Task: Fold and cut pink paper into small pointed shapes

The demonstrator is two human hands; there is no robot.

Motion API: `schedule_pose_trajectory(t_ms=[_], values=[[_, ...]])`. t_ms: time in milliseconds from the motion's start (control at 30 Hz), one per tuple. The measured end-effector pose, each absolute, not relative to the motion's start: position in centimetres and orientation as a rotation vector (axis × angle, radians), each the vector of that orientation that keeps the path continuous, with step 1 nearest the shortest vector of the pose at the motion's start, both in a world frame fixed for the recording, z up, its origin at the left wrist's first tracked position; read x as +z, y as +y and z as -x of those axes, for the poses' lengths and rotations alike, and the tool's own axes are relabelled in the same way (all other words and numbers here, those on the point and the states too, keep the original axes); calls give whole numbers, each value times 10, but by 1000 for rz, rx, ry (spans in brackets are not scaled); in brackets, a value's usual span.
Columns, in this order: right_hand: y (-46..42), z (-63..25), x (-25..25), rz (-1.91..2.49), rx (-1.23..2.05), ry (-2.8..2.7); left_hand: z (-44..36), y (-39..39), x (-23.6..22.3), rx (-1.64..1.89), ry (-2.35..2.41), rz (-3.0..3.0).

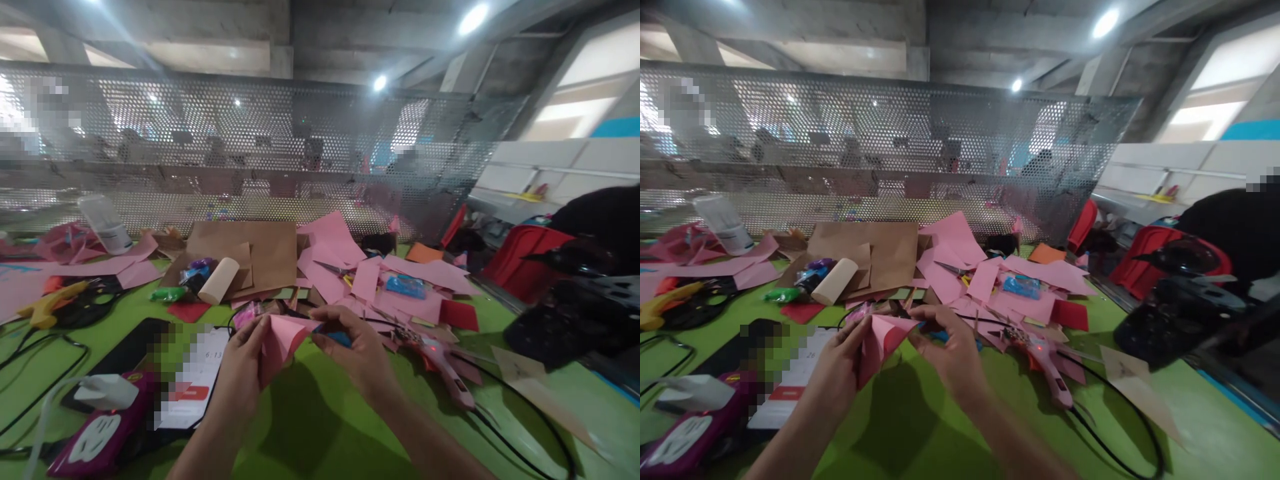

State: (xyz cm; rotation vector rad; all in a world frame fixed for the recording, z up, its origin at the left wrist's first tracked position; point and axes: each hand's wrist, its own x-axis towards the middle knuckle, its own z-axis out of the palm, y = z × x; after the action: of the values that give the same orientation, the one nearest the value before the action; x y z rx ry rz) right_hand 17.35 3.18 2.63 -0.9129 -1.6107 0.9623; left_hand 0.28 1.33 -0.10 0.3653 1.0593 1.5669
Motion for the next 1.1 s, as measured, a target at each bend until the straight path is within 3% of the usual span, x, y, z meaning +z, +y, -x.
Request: schedule_pose_trajectory(t_ms=[167,500,700,867,1100], values=[[36,-175,25,906,856,-1590,-4,12,-4,1513,1052,-460],[42,-181,28,947,1202,-1303,-6,13,-3,1598,1208,-661],[28,-183,41,963,1065,-1635,-1,5,9,1637,1502,-1067],[21,-172,37,988,969,-1844,-6,3,8,1613,1440,-1286],[34,-173,28,1051,1101,-1715,-6,5,4,1566,1278,-1266]])
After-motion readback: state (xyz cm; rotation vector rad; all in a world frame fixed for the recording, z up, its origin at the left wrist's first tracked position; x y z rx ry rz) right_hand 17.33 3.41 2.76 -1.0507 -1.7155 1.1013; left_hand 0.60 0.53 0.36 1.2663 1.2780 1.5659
